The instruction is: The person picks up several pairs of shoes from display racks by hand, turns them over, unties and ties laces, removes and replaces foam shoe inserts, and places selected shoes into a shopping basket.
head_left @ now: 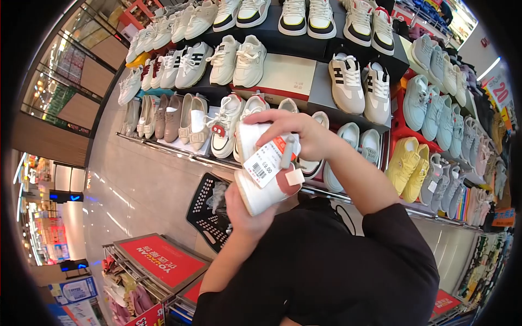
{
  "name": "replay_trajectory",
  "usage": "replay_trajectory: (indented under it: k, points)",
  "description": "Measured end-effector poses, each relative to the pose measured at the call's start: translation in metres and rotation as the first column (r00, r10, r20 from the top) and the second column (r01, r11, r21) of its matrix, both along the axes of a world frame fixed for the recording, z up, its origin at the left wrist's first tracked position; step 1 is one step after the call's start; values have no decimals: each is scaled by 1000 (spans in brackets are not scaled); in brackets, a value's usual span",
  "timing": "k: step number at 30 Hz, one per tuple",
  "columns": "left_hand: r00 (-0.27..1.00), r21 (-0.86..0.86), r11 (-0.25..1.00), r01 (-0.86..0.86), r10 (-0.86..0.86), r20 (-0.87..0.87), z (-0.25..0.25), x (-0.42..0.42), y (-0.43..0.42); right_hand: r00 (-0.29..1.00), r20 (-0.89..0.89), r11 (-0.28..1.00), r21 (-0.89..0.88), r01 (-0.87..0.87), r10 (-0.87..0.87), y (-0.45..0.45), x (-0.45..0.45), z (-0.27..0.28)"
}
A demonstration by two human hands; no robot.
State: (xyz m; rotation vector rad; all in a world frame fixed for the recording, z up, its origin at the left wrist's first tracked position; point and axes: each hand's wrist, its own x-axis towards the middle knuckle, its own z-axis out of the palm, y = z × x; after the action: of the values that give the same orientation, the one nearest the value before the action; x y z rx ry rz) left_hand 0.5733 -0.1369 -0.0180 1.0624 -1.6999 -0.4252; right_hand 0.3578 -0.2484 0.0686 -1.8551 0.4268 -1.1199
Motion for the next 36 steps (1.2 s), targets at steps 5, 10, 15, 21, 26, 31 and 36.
replay_trajectory:
  k: [5,10,15,21,26,31,36]
  points:
    - [995,-81,997,9,-17,-98,-7,-17,9,975,-121,982,60,-179,185,-20,18,2]
    - [975,-48,999,3,8,223,10,-15,12,967,-130,974,74,-213,221,-20,27,7]
    - [992,-41,997,-62,57,-117,-6,-19,9,971,-204,992,-2,-129,126,-21,29,4]
    - [857,244,932,267,-114,-502,-23,4,1,804,-527,953,-257,159,-276,-22,24,21]
    - [600,372,838,400,67,-797,-7,1,-25,729,-585,928,-125,352,-356,-25,18,19]
    - [446,459,735,499,235,-863,10,-10,-51,603,-616,793,-58,606,-506,-40,6,-19]
    - [602,463,673,578,32,-798,-17,-22,-80,459,-603,665,-166,728,-652,-37,-15,-20]
